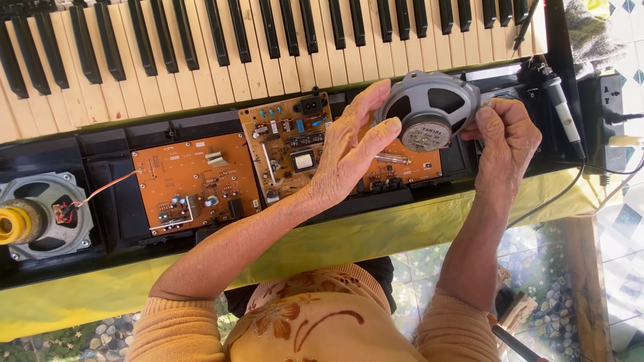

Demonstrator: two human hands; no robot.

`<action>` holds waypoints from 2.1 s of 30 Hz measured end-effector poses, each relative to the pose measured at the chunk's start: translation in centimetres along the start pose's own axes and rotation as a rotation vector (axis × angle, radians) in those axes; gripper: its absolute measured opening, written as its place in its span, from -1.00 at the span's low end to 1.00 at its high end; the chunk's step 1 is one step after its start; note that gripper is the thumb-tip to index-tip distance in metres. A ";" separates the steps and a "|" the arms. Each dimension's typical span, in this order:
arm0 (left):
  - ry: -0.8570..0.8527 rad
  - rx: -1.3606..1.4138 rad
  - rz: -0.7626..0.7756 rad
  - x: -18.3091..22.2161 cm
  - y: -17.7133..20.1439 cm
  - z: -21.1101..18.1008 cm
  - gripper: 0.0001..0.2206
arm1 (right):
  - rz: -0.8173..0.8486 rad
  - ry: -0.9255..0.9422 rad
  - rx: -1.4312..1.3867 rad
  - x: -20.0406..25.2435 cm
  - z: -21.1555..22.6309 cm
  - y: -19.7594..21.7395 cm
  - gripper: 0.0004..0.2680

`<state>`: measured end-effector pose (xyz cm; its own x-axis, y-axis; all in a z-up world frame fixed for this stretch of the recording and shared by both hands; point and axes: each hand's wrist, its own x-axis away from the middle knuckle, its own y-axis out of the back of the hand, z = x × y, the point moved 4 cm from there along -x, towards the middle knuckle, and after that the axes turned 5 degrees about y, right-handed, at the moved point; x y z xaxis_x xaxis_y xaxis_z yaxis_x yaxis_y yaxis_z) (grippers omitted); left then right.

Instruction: The person cleans the opened interior of an electronic keyboard. They use a brush to sweep dust from the circuit boards and speakers, reposition a speaker, and use a screwdriver on components inside the keyboard casing.

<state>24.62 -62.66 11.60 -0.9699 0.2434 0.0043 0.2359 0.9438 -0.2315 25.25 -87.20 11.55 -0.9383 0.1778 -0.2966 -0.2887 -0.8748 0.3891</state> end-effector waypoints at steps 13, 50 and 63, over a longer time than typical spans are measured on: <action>-0.078 -0.338 0.059 -2.6 -2.1 -2.6 -0.27 | -0.059 -0.116 -0.148 0.8 -1.4 -0.4 -0.75; -0.372 -0.414 -0.001 -10.7 -7.7 4.0 -0.76 | -0.439 -0.201 -0.560 3.7 -9.0 4.7 -0.82; 0.156 -0.524 0.382 -9.5 -11.4 8.7 -0.55 | -0.413 0.244 0.136 2.6 -2.3 8.9 -0.75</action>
<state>30.57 -77.70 5.78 -0.8015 0.5745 0.1660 0.5975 0.7590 0.2587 20.70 -95.53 12.26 -0.6736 0.3720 -0.6387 -0.6640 -0.6841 0.3018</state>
